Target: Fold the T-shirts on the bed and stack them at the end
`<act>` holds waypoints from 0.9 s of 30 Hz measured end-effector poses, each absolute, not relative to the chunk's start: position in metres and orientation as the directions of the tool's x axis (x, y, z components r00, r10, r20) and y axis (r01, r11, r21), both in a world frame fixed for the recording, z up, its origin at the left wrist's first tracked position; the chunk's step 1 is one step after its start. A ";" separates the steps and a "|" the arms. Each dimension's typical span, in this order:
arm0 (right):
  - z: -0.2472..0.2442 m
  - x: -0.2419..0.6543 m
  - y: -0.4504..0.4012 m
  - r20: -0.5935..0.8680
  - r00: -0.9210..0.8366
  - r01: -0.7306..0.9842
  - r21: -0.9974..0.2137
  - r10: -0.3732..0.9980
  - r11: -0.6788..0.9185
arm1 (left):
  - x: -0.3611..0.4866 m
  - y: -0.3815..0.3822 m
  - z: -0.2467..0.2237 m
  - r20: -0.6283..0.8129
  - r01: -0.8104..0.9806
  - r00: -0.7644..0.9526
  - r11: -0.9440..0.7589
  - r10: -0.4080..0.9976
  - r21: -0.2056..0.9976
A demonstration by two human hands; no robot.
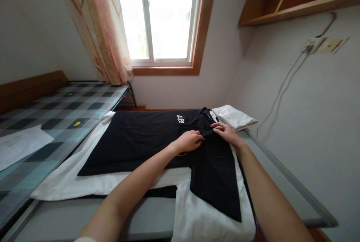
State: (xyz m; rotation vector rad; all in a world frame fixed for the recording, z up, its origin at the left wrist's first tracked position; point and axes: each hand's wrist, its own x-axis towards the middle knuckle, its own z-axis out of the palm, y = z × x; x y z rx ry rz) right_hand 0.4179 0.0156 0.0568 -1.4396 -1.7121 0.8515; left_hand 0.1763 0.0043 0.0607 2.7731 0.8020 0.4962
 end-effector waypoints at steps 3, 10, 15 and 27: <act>0.056 0.416 0.016 0.108 -0.083 0.500 -0.855 0.991 0.135 | 0.190 0.012 0.060 0.263 0.478 0.772 -0.801 0.579 0.360; 0.055 0.418 0.017 0.045 -0.025 0.565 -0.824 0.999 0.051 | 0.202 0.010 0.042 0.397 0.416 0.709 -0.800 0.583 0.432; 0.054 0.420 0.017 0.045 -0.024 0.540 -0.840 0.999 0.051 | 0.199 0.005 0.038 0.391 0.512 0.682 -0.785 0.618 0.348; 0.071 0.414 0.007 0.200 -0.119 0.584 -0.778 0.973 0.231 | 0.200 0.001 0.040 0.344 0.630 0.656 -0.739 0.671 0.240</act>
